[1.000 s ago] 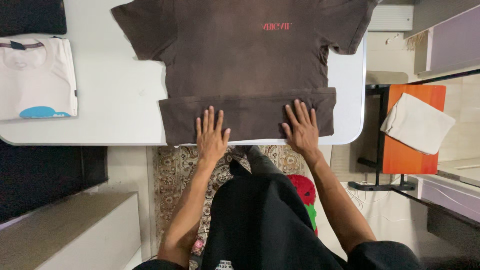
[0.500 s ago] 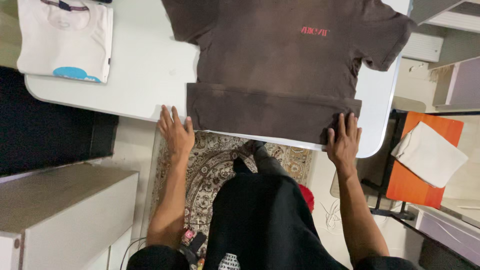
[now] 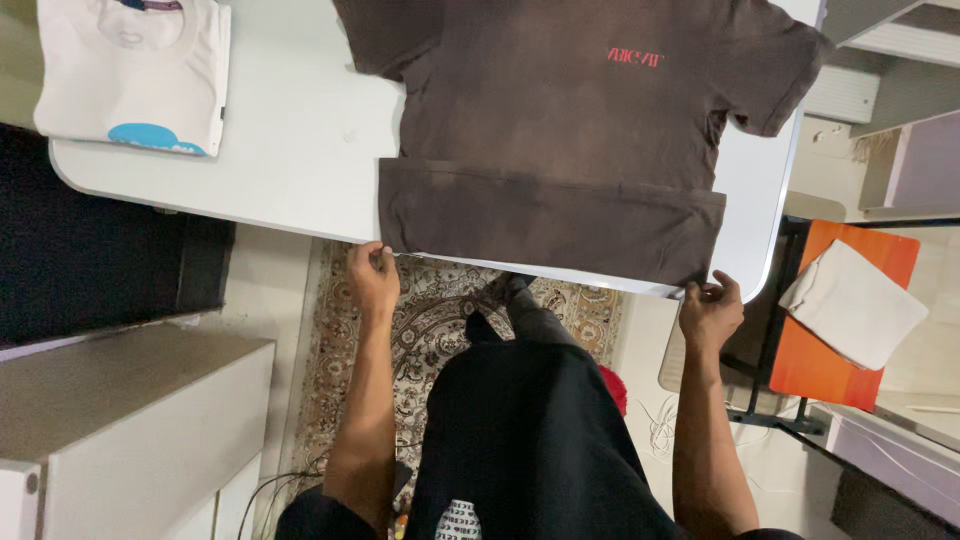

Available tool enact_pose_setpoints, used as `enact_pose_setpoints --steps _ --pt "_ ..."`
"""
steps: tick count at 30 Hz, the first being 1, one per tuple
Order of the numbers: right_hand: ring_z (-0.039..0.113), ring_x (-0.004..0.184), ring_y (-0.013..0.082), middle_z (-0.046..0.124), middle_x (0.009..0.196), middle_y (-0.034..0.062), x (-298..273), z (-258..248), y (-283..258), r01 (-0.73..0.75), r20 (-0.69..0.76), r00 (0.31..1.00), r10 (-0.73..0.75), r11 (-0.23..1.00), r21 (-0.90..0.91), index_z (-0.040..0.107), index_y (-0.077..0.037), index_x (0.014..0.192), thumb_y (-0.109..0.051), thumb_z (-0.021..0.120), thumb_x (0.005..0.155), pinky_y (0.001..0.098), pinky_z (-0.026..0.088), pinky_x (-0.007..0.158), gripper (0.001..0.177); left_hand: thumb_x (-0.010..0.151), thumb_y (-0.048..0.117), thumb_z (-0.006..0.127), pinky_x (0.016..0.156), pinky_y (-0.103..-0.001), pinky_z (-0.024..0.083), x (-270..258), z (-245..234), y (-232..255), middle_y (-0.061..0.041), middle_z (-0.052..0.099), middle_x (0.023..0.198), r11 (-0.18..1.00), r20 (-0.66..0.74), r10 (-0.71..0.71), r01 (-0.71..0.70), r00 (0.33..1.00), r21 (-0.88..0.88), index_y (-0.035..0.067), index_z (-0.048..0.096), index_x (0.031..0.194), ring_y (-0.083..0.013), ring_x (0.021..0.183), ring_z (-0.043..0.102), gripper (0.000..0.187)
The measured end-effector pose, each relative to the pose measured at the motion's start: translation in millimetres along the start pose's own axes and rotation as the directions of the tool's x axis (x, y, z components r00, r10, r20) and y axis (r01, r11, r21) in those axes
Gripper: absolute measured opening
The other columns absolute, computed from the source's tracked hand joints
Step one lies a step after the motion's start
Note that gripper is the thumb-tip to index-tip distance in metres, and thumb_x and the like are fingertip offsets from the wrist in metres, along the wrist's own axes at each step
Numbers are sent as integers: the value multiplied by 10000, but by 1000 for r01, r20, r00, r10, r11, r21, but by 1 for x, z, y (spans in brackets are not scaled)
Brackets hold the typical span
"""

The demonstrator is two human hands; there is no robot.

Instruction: The person spreads a brown t-shirt on a table, smooths the fabric by hand, and folds the sleeves and sides inward before turning the shirt over to show the back design.

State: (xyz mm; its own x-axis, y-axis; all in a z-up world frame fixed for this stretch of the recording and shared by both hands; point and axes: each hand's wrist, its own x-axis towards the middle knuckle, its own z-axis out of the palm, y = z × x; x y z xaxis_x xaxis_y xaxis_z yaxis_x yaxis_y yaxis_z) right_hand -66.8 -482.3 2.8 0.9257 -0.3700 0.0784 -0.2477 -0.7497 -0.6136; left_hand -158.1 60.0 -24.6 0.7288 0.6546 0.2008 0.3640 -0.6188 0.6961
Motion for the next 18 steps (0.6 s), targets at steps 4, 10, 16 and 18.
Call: enact_pose_setpoints --steps 4,10,16,18 --pt "719 810 214 744 889 118 10 -1 15 -32 41 999 31 999 27 696 24 1222 -77 779 874 344 568 808 372 961 106 717 829 -448 517 8 0 -14 -126 656 991 994 94 -43 52 995 -92 14 669 1045 -288 907 652 133" --pt "718 837 209 723 907 130 24 -16 23 119 59 990 -124 989 89 684 11 1238 -63 738 963 346 565 814 290 974 65 710 856 -469 500 34 -31 -8 -151 656 1008 986 140 165 -163 976 -22 11 671 1029 -339 933 637 86" --pt "712 829 243 724 907 120 11 -24 3 226 114 967 -227 974 20 664 3 1268 -40 740 924 370 558 792 355 925 73 746 883 -479 489 33 -37 7 -163 631 1044 978 211 187 -202 959 50 28 685 1016 -356 1003 614 119" --pt "704 872 268 713 942 143 10 -28 -10 198 130 971 -199 980 17 640 -7 1296 -58 729 919 393 554 817 391 916 82 760 900 -486 487 32 -38 13 -155 630 1063 976 222 178 -200 959 83 42 693 1014 -357 1035 607 125"
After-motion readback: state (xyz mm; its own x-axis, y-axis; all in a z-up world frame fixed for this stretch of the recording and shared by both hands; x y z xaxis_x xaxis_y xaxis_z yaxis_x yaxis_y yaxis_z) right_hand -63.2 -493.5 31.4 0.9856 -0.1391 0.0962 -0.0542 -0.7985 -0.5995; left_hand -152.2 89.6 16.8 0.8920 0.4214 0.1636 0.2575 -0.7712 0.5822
